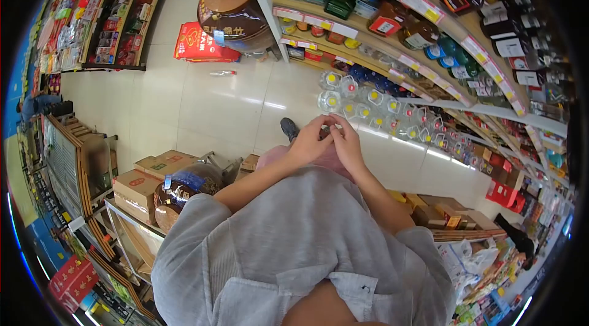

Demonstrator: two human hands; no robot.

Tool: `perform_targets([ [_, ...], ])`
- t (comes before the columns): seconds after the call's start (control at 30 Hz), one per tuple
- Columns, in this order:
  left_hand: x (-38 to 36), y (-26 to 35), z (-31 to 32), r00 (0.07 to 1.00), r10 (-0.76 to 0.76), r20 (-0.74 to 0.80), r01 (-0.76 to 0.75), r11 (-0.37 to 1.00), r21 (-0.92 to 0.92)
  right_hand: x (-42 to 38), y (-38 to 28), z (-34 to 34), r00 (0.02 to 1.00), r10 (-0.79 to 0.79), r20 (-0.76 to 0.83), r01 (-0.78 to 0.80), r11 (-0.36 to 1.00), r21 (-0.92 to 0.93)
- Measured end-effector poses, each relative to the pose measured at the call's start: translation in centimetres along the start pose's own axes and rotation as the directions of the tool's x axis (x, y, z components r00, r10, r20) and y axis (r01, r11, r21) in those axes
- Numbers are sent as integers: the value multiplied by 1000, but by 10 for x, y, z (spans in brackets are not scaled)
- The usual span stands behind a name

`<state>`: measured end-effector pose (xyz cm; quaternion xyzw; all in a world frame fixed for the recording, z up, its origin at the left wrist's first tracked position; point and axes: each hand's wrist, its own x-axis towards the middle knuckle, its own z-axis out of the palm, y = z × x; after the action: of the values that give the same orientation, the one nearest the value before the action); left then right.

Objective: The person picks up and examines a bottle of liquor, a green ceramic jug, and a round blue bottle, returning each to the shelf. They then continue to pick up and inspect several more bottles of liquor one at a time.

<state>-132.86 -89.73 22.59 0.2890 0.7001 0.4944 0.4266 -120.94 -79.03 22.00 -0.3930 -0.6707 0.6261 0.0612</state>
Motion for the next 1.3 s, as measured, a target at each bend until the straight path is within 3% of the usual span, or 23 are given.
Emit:
perform_targets([
  [0.07,-2,5,-5,999,-45,24,45,999,-30,-2,6,4,1000,16,16,-17,999,50],
  [0.17,-3,10,-7,999,-44,24,44,999,-26,-9,-16,-6,996,55,73,-52,998,-42],
  [0.27,-1,24,1,989,-137,58,139,990,-33,-12,-16,-21,998,-41,56,40,999,26],
  [0.4,0,42,30,996,-93,-17,90,989,-113,-1,-12,-45,994,-81,78,62,972,226],
  [0.5,-8,28,58,996,-57,-74,42,982,-186,23,10,-60,979,-139,151,118,983,141],
  [0.6,-8,35,68,993,-44,-113,25,986,-166,28,3,-67,976,-61,207,34,991,132],
  [0.77,11,35,56,992,-110,-56,103,987,-124,27,13,-66,983,-59,172,20,975,221],
  [0.87,21,37,64,997,-37,-63,33,998,-61,30,20,-72,991,-79,105,47,960,275],
  [0.97,21,65,80,989,-146,-40,139,982,-128,32,20,-83,993,-50,107,12,942,334],
  [1.0,21,62,83,993,-113,-34,109,989,-102,32,19,-84,992,-22,125,-30,918,395],
  [1.1,16,62,84,996,-77,-37,75,995,-63,31,16,-90,984,-47,174,-12,947,320],
  [1.3,10,69,70,991,-130,15,131,991,-16,23,21,-80,991,-127,49,111,961,254],
])
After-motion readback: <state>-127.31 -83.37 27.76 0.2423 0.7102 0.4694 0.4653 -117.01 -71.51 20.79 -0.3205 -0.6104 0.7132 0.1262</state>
